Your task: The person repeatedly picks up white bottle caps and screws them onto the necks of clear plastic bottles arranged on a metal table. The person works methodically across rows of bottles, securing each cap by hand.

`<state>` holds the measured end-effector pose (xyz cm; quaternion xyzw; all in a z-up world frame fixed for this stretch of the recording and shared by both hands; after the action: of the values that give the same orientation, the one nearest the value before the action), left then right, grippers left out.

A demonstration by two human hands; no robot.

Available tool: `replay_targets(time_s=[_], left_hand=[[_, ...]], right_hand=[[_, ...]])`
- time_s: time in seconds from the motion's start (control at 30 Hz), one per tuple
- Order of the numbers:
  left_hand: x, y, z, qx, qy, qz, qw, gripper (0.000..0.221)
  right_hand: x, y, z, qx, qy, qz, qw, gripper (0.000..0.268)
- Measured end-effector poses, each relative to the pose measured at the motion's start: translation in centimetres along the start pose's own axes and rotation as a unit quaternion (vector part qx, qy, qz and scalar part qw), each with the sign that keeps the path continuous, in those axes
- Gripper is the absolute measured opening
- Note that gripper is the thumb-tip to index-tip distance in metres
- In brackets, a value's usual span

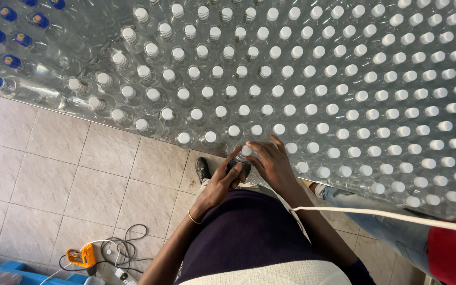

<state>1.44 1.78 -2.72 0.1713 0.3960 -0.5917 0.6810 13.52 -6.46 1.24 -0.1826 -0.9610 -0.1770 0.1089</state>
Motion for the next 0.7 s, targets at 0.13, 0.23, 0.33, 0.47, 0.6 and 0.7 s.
replay_targets(time_s=[0.13, 0.23, 0.33, 0.47, 0.6, 0.7], left_hand=[[0.1, 0.2, -0.2, -0.009, 0.023, 0.002, 1.000, 0.061], [-0.3, 0.1, -0.3, -0.019, 0.008, -0.001, 1.000, 0.062], [-2.6, -0.7, 0.6, -0.036, -0.026, 0.016, 0.999, 0.063], [-3.6, -1.3, 3.3, 0.040, -0.047, -0.017, 0.998, 0.064], [-2.5, -0.5, 4.9, 0.116, -0.064, -0.049, 0.990, 0.053], [-2.8, -0.5, 5.9, 0.140, -0.060, -0.088, 0.984, 0.047]], right_hand=[[0.5, 0.6, -0.2, 0.012, 0.001, 0.000, 1.000, 0.045], [0.5, 1.0, -1.3, 0.021, 0.004, 0.005, 1.000, 0.049], [0.3, 1.0, -3.7, 0.003, 0.089, 0.041, 0.995, 0.049], [1.7, 1.0, -5.0, 0.054, 0.299, 0.076, 0.950, 0.040], [0.6, -0.4, -5.0, 0.076, 0.344, 0.130, 0.927, 0.034], [-0.7, -2.1, -5.4, 0.083, 0.321, 0.177, 0.927, 0.034]])
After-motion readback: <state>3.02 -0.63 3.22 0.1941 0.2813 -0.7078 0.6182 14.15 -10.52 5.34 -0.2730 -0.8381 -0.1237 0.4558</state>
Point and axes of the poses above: each hand's wrist, its own y-axis towards the middle knuckle, its own z-axis out of the palm, x = y × z, the point moved 9 cm from there along y, towards the middle knuckle, and after that the axes turned 14 degrees about -y, right-handed, at the moved point
